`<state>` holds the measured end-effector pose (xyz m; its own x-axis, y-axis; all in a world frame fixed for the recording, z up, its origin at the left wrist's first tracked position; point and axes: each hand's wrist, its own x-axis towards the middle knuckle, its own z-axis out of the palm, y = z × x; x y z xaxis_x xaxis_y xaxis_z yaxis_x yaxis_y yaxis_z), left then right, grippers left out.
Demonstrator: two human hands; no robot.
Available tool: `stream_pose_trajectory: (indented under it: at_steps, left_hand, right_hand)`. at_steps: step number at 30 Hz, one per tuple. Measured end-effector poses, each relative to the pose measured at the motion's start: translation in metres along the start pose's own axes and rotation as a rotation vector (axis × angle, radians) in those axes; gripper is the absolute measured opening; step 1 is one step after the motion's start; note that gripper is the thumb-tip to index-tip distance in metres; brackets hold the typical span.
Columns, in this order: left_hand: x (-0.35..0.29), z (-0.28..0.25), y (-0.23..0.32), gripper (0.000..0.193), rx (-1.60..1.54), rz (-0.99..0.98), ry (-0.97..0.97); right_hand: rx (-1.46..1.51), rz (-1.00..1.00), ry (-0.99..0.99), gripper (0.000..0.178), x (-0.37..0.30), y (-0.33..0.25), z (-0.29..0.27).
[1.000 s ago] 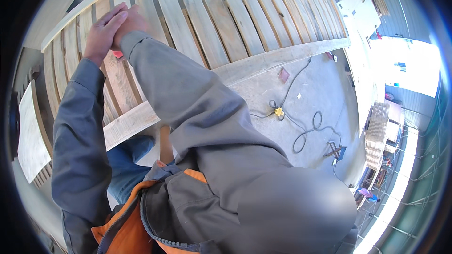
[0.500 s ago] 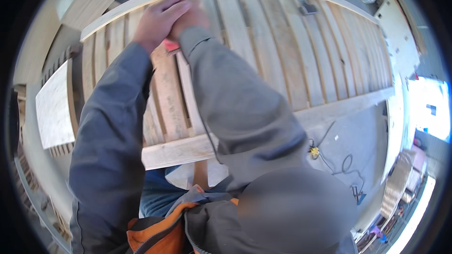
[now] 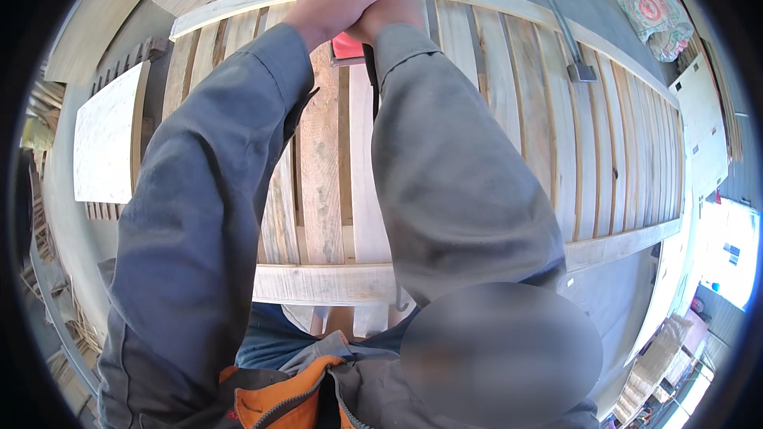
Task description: The person is sanding a wooden structure using a red electric sander. They move the sander along the wooden slats, smoothing the surface.
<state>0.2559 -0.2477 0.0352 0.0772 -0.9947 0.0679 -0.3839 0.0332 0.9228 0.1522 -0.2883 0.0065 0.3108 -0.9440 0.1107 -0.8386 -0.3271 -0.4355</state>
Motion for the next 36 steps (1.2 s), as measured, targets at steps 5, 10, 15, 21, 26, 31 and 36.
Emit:
stream_pose_trajectory:
  at_steps: [5,10,15,21,26,31,36]
  left_hand:
    - [0.015,-0.005,-0.004,0.061,-0.018,0.007,0.006]
    - [0.009,-0.006,0.005,0.062,0.047,0.019,0.012]
    - [-0.006,-0.006,0.006,0.061,0.104,0.027,0.031]
    - [-0.045,0.001,0.021,0.061,0.149,-0.054,0.021]
    - [-0.075,0.004,0.024,0.057,0.121,-0.04,0.027]
    - [-0.108,0.01,0.04,0.057,0.13,-0.029,0.004]
    - [-0.141,0.015,0.046,0.056,0.136,-0.049,0.006]
  right_hand:
    - [-0.081,-0.199,0.059,0.047,0.029,0.022,0.021]
    - [-0.085,-0.235,0.081,0.044,0.032,0.028,0.018]
    - [-0.11,-0.157,-0.087,0.044,0.009,0.013,-0.004]
    - [-0.004,-0.201,0.041,0.048,-0.032,0.021,0.002]
    - [-0.112,-0.283,0.083,0.049,-0.059,0.021,0.006]
    - [-0.168,-0.309,0.093,0.048,-0.078,0.051,0.019]
    - [-0.109,-0.259,0.069,0.048,-0.123,0.037,0.014]
